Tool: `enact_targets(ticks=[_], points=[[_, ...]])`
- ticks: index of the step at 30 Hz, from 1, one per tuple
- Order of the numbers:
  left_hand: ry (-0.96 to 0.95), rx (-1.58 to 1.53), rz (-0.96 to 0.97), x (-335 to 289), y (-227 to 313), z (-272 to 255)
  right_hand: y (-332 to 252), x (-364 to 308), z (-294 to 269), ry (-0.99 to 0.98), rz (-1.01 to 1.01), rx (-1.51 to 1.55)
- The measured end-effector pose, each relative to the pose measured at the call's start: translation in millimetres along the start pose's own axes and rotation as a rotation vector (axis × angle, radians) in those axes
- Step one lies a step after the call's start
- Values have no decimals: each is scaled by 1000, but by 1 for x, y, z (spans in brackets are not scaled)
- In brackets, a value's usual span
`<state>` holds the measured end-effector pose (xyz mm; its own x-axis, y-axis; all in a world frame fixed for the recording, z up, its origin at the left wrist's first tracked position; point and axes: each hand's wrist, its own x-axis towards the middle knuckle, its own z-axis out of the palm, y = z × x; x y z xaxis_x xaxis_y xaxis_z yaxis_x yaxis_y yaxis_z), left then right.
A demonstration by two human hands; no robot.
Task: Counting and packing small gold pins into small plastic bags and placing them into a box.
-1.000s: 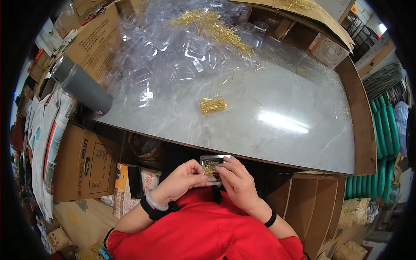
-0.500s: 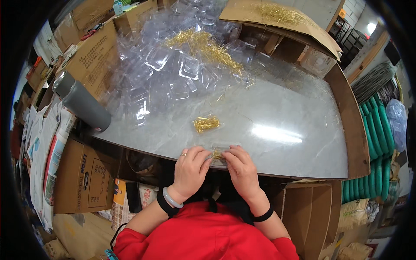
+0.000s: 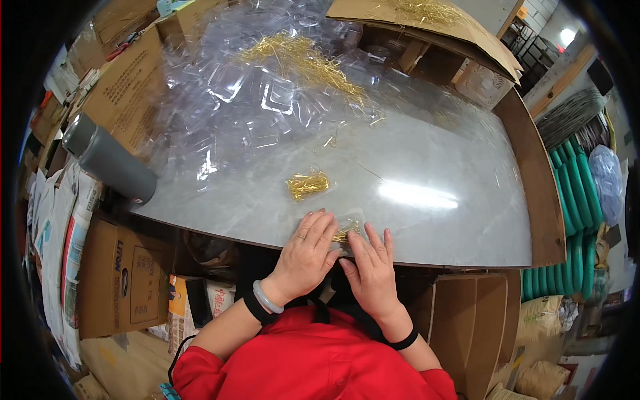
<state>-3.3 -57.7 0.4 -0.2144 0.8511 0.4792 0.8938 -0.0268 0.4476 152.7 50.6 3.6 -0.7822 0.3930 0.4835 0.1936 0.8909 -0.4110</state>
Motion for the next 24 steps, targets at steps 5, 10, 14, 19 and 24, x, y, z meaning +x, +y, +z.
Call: enact_targets(ticks=[5,10,14,19,24], points=[[-24,22,-5,4,4,-4,-4,17,-18,-143,3,-92],[-49,66,17,8,-4,-11,20,42,-42,-363,-10,17],[5,91,41,12,-17,-19,92,118,-71,-288,-23,-70],[58,167,59,13,-25,-14,261,215,-53,-135,178,-106],[117,362,44,9,-25,-7,396,259,-55,-160,643,-383]])
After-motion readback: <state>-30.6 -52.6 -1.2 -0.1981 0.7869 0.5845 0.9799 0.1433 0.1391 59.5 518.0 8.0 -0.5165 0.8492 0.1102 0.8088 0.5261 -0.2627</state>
